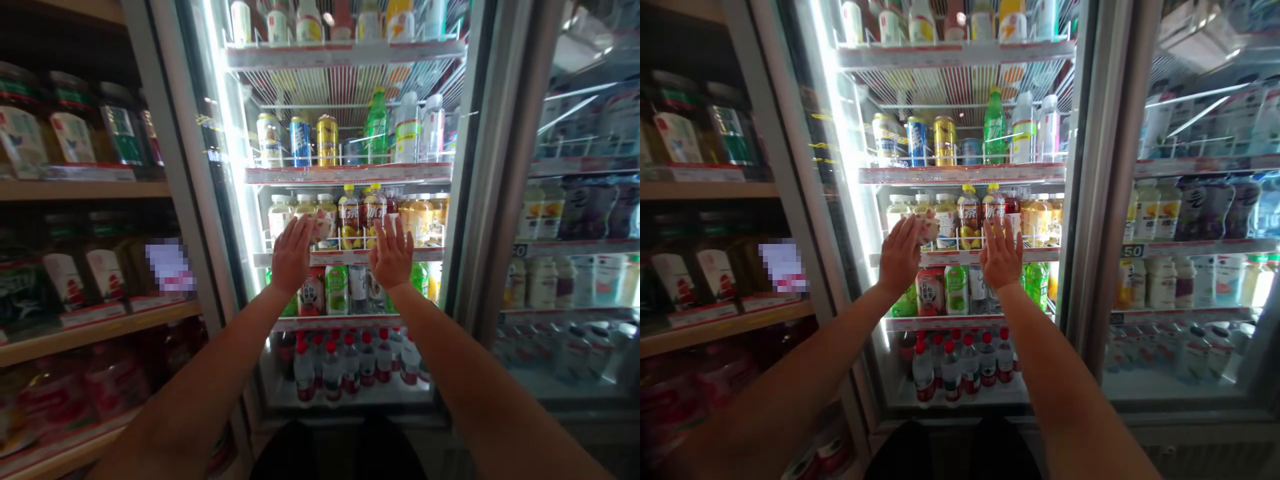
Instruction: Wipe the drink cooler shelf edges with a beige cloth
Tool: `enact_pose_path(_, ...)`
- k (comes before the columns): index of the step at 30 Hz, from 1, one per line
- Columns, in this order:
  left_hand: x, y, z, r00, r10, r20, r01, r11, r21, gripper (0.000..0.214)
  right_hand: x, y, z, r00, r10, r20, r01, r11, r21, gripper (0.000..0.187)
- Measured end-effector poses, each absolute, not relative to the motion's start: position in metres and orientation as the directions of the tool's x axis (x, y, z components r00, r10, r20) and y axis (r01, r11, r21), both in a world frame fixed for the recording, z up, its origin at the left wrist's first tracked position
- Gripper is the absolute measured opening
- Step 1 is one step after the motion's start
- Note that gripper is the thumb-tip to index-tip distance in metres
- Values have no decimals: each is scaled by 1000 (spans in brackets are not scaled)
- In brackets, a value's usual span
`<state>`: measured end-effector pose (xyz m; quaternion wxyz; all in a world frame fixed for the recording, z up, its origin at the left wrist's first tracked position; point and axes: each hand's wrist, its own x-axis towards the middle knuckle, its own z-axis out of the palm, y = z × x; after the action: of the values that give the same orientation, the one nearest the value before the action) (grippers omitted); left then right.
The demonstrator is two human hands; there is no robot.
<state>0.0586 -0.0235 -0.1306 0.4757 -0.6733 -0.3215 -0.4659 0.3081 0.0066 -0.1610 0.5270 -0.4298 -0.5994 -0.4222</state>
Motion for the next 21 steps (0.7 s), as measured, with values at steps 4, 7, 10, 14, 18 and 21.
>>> enact_pose_path(4,59,-30,-144,448,47,893,838,-369,-401,62,308,7,-161,-81,50,995,963,262,65,57)
enact_pose_path(7,59,-28,-135,421,39,906,850,-365,-379,61,308,7,-161,-79,62,995,961,271,59,57)
enact_pose_path(10,63,-22,-120,341,-12,940,861,-399,-317,60,308,6,-161,-74,85,994,957,287,47,58)
enact_pose_path(14,68,-24,-125,372,-3,928,820,-468,-330,58,308,7,-161,-75,76,994,959,280,51,58)
enact_pose_path(18,66,-32,-136,517,52,854,759,-490,-429,60,308,7,-161,-84,45,995,961,269,69,57)
enact_pose_path(21,59,-30,-127,520,67,852,780,-444,-441,60,308,7,-161,-84,36,996,959,274,71,57)
